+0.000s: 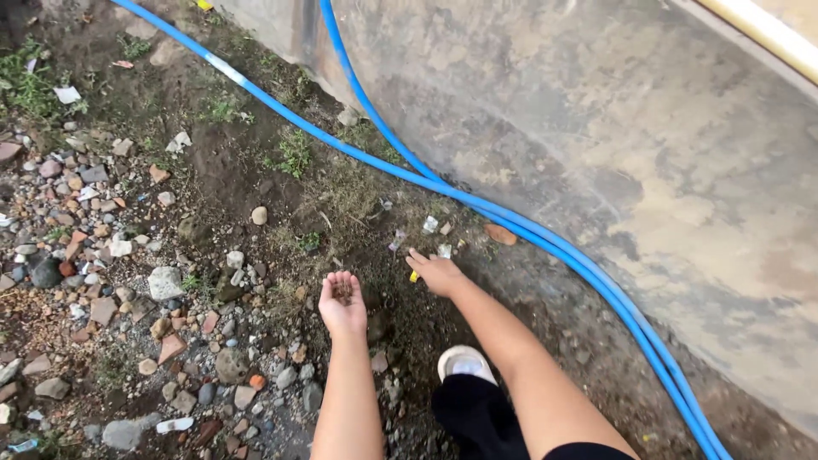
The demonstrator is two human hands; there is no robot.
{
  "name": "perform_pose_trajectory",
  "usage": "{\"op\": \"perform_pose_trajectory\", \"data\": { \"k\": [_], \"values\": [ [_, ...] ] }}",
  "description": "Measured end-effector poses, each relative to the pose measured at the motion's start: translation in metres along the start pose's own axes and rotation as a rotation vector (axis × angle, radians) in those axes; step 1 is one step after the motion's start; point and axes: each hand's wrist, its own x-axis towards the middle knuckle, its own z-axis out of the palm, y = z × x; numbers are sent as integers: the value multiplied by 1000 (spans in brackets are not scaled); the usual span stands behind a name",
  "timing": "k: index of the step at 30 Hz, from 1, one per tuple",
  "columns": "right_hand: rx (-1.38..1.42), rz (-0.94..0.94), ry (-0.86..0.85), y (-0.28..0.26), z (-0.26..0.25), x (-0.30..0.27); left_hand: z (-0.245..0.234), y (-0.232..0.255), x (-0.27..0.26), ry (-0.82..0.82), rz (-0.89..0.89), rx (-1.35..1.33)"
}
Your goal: Pulling weeds from the ground and placing them into a white bucket.
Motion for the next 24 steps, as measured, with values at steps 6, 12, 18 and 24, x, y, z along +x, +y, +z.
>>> {"op": "perform_pose_trajectory", "data": {
  "k": [6,12,18,24],
  "values": [
    [-186,73,-93,14,-35,25,10,-37,-7,-87,0,154],
    [-371,-87,233,65,4,39,-10,-74,-8,14,11,333],
    [-208,22,198,54,-1,57,-27,-86,-5,56,-15,323],
    [207,253,178,72,14,65,-29,-71,2,5,9,326]
  ]
}}
